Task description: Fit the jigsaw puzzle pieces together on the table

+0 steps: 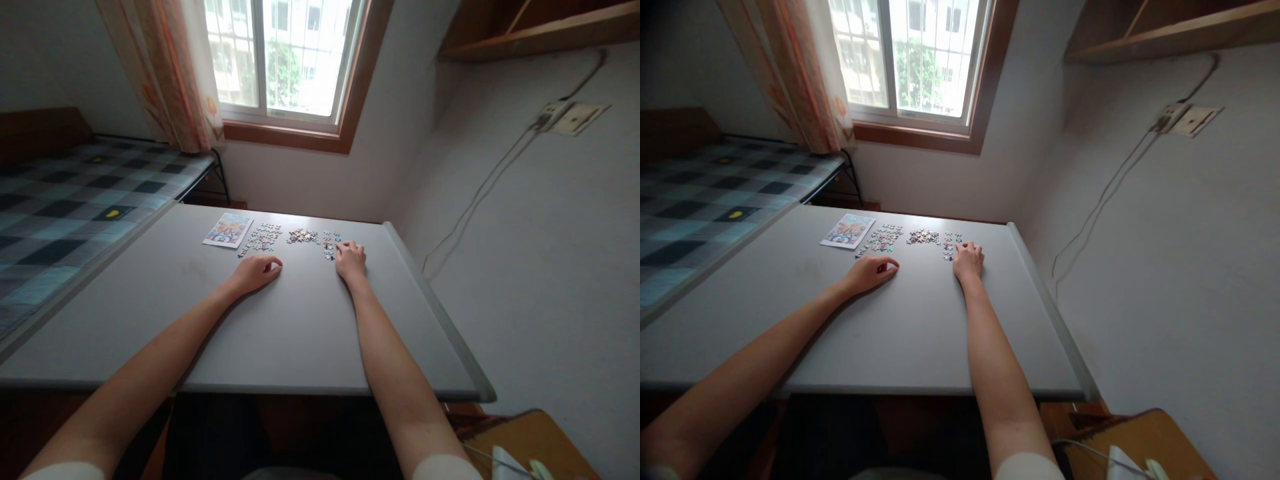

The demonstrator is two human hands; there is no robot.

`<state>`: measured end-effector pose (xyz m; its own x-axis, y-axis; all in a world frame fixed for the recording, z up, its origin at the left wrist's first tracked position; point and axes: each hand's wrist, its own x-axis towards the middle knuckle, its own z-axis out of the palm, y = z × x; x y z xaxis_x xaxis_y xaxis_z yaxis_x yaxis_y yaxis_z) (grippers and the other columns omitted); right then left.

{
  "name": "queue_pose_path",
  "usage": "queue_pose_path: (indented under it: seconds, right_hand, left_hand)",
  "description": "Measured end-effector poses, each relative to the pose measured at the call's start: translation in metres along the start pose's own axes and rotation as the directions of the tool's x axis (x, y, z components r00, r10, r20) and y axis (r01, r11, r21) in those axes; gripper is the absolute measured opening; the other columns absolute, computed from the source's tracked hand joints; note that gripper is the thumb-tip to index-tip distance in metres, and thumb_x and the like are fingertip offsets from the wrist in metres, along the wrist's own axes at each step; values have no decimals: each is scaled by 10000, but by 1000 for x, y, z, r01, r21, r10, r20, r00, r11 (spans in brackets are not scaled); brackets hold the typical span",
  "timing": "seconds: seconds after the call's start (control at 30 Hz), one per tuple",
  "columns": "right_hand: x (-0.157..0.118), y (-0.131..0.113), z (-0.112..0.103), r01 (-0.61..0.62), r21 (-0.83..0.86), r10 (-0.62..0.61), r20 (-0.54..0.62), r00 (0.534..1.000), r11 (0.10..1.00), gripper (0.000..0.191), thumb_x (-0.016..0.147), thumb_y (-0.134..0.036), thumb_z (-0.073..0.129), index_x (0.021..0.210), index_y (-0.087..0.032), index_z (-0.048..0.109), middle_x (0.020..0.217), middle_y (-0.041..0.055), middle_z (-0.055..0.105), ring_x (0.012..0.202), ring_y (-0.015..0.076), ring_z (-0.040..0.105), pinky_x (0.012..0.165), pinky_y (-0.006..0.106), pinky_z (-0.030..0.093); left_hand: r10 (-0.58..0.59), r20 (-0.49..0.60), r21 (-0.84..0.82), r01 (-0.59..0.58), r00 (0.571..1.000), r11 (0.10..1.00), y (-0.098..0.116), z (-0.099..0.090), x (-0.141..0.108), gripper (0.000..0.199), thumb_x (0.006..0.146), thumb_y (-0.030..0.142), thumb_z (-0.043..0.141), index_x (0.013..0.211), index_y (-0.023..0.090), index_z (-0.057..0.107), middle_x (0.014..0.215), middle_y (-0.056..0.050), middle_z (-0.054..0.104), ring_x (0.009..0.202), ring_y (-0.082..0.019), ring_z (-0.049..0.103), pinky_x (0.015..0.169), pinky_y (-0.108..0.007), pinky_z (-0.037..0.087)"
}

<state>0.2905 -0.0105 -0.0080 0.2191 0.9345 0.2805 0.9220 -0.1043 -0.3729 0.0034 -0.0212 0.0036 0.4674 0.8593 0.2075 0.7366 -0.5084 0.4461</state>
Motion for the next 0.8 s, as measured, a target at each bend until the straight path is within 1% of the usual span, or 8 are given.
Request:
queue_pose_path:
  seconds: [0.23,0.33,0.4,0.47,0.53,0.63,0.7,0.8]
  right_hand:
    - [1,3,2,-3,18,3,2,1000,1000,371,912,-279,411,1172,-261,675,1294,96,550,1136,296,399,957,439,362]
    - [1,-6,-3,4,41,-1,-68,998,999,398,913,-298,410,1223,-218,646,1327,115,523,1146,308,402,967,448,373]
    - [-2,-20,-5,53,60,-45,-128,991,997,430,919,-313,404,1275,-185,608,1346,129,507,1165,315,403,983,456,377]
    - [-8,-38,-2,180,93,-167,-132,977,979,442,932,-326,389,1293,-171,592,1341,127,517,1177,301,419,1013,447,371]
    - [-15,-56,5,322,131,-313,-88,946,938,453,941,-346,391,1318,-168,568,1357,118,514,1216,280,418,1066,430,344]
    - [-23,-78,16,476,126,-484,41,874,870,474,943,-373,405,1358,-179,523,1440,103,454,1287,276,372,1095,437,328]
    - [-24,-86,21,524,102,-533,122,837,846,487,946,-388,401,1366,-167,509,1475,106,422,1317,295,338,1087,463,333]
    - [-20,-94,25,551,66,-552,193,811,832,478,952,-392,388,1351,-163,519,1491,100,414,1307,315,345,1074,491,332]
  left_hand:
    - [-2,6,2,2,1000,1000,0,0,0,337,865,453,495,980,237,727,637,6,595,567,-124,500,560,-237,313]
    - [-6,10,16,6,1000,1000,-1,2,1,330,871,451,492,987,250,725,643,6,600,569,-125,502,557,-238,302]
    - [-9,10,27,9,1000,1000,-1,2,1,325,876,448,488,991,257,724,643,7,601,568,-127,503,554,-239,295]
    - [-10,14,36,9,1000,999,-1,2,2,326,879,449,485,998,262,724,642,7,603,567,-128,505,553,-239,294]
    - [-9,15,38,8,1000,999,0,1,2,329,880,455,486,1004,265,724,642,7,604,568,-128,510,555,-239,298]
    - [-3,16,32,2,1000,999,0,1,2,335,881,463,486,1007,264,725,641,7,604,570,-129,516,556,-239,303]
    - [5,15,34,-6,1000,999,0,2,2,339,882,461,483,1008,259,724,637,6,604,565,-130,513,556,-240,303]
    - [16,9,44,-16,1000,999,-2,2,2,344,879,451,482,1017,242,718,639,0,612,556,-131,507,555,-241,303]
